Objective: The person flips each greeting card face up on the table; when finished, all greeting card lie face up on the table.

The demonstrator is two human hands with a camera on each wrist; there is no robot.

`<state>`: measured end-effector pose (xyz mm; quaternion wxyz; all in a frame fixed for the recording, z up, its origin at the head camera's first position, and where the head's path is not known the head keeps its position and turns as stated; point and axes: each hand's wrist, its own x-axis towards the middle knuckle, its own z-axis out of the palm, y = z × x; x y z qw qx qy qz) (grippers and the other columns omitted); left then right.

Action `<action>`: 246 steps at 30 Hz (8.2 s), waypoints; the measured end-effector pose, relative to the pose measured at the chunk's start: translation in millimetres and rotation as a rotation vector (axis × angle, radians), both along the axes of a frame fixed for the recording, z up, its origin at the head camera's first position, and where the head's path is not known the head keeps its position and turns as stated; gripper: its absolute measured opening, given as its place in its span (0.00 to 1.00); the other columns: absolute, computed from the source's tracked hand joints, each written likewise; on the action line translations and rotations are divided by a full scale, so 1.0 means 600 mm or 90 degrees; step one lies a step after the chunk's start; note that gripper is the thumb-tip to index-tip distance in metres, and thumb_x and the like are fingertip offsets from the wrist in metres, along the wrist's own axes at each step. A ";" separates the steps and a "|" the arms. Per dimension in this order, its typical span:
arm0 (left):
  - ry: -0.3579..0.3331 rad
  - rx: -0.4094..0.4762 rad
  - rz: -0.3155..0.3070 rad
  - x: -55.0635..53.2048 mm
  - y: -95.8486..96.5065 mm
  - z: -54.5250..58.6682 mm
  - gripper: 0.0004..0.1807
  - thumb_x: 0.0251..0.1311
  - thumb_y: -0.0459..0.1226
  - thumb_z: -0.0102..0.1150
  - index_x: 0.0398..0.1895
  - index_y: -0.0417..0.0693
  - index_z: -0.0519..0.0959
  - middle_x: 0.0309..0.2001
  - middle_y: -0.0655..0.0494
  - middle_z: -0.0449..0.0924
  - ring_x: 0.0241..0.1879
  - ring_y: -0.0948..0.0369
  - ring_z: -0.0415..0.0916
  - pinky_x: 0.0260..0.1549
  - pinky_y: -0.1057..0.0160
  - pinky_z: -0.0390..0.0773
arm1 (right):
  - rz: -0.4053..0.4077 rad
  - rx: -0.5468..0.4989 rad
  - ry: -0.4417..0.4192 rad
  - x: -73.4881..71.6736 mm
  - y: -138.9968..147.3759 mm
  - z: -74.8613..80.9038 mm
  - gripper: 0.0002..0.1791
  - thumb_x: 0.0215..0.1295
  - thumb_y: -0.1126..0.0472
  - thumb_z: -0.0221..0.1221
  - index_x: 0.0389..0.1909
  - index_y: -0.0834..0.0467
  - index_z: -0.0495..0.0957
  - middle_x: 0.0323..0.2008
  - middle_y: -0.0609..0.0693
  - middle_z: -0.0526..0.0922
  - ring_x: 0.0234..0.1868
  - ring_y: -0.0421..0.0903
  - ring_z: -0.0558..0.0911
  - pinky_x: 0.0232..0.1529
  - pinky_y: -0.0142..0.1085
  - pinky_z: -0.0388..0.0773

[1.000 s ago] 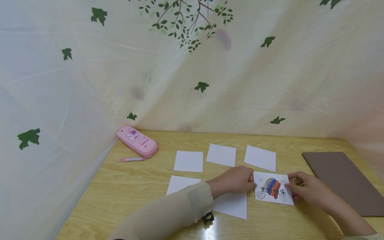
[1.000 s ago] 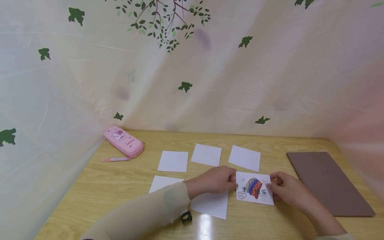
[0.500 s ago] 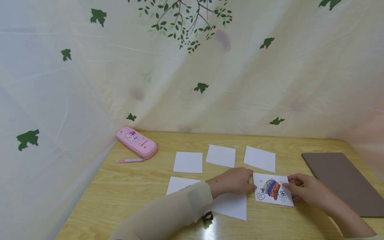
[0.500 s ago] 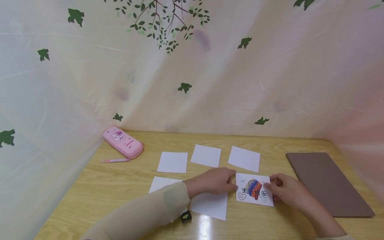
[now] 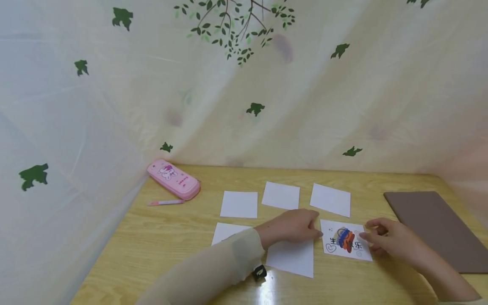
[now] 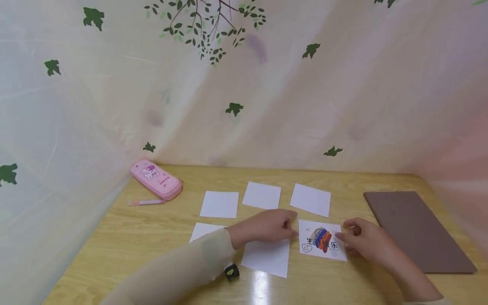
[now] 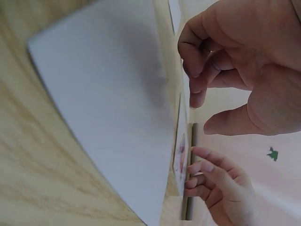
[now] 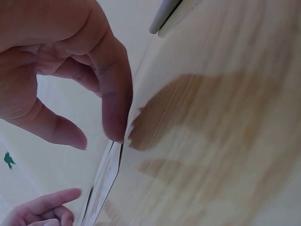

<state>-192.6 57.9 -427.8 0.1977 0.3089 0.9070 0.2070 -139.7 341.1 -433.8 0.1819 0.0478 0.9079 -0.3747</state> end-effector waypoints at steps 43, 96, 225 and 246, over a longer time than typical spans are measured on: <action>0.052 -0.136 -0.014 0.045 -0.157 0.023 0.56 0.37 0.60 0.89 0.68 0.46 0.73 0.61 0.51 0.71 0.56 0.58 0.66 0.59 0.65 0.80 | 0.217 -0.032 0.093 0.019 -0.174 0.008 0.35 0.56 0.50 0.79 0.58 0.67 0.79 0.40 0.49 0.79 0.32 0.36 0.74 0.36 0.28 0.74; 0.071 -0.137 -0.016 0.052 -0.160 0.028 0.51 0.39 0.59 0.88 0.62 0.51 0.69 0.54 0.58 0.70 0.50 0.62 0.65 0.54 0.69 0.78 | 0.148 -0.167 -0.012 0.010 -0.183 0.011 0.25 0.65 0.55 0.74 0.48 0.65 0.71 0.35 0.53 0.81 0.32 0.47 0.84 0.31 0.38 0.88; 0.613 0.163 -0.204 0.038 -0.200 0.021 0.10 0.63 0.35 0.75 0.41 0.58 0.84 0.47 0.63 0.82 0.54 0.62 0.78 0.59 0.71 0.81 | -0.031 -0.439 0.013 -0.010 -0.172 0.033 0.27 0.85 0.56 0.53 0.72 0.69 0.62 0.46 0.42 0.81 0.44 0.39 0.80 0.44 0.32 0.87; -0.134 0.394 0.254 0.031 -0.193 0.043 0.36 0.76 0.44 0.64 0.81 0.48 0.63 0.70 0.49 0.77 0.43 0.61 0.89 0.43 0.63 0.87 | -0.056 -0.403 0.009 -0.009 -0.176 0.028 0.25 0.84 0.58 0.53 0.72 0.68 0.62 0.44 0.40 0.81 0.43 0.39 0.80 0.42 0.32 0.87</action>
